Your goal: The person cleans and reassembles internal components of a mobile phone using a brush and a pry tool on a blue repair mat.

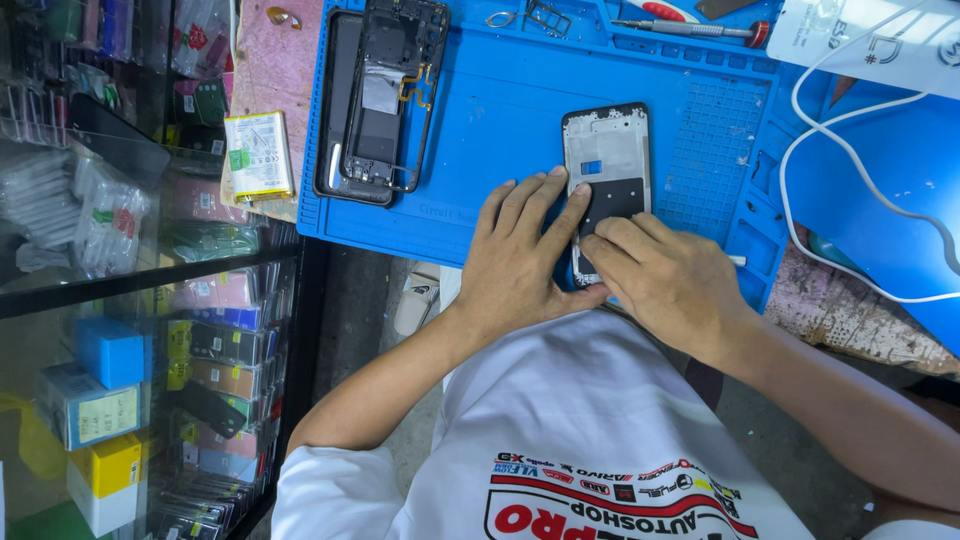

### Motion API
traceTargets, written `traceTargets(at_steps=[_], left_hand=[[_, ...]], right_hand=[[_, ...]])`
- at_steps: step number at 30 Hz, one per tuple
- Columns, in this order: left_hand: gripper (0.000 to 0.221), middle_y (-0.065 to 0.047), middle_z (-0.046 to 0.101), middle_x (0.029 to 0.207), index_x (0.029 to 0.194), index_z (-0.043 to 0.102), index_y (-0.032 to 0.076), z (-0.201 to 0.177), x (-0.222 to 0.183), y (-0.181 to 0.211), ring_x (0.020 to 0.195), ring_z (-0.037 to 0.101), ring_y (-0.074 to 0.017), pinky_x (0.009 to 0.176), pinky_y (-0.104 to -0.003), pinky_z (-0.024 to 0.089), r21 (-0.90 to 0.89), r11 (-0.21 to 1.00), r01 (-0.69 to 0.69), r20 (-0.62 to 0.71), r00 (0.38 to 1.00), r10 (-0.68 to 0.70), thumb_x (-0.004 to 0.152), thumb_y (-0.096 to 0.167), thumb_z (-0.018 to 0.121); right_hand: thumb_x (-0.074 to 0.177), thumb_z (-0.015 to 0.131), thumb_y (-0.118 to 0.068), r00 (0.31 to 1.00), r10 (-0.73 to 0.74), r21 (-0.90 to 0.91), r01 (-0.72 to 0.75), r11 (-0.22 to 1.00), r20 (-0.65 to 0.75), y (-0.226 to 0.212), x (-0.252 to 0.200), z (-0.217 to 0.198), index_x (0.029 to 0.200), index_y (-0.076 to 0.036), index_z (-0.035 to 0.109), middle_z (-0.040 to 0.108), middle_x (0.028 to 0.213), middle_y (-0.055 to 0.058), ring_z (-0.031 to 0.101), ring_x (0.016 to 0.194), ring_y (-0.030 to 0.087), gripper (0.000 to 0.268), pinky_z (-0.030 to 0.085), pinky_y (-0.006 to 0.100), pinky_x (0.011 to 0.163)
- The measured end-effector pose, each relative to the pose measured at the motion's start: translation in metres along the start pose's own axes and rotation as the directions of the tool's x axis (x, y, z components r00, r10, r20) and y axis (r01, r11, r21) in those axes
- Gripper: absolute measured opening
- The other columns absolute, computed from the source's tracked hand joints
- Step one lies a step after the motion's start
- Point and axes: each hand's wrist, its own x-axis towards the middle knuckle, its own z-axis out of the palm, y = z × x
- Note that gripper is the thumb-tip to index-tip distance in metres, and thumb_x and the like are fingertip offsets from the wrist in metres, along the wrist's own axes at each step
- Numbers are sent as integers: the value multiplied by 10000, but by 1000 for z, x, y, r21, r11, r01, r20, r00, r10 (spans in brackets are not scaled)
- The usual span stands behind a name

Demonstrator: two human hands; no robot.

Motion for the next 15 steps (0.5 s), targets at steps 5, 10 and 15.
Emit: traceTargets(at_steps=[5,10,15], left_hand=[[1000,-270,491,1463,1452,544,-2,4,-1,-3,1371,475,-407,1172,-580,355,-4,1000,-10,-14,1000,10,768,685,793],[1017,-262,492,1459,1450,540,4,6,-3,-2,1372,470,-406,1176,-585,348,7,1000,-5,-7,1000,5,746,690,802],[1041,-253,481,1472,1472,515,12,2,-2,0,1381,467,-406,1186,-586,343,12,1000,3,12,1000,-3,736,689,804]], right_hand=[[787,760,-122,999,34,32,-34,999,15,-5,-8,0,1083,-69,721,648,1045,21,659,896,173,303,571,316,647],[798,747,-165,993,-17,109,4,994,113,-3,-7,-10,1022,-85,731,648,968,17,662,854,194,238,565,341,605],[827,730,-196,972,-67,251,9,968,223,10,1,-16,966,-102,732,661,936,6,678,866,202,167,571,352,640]])
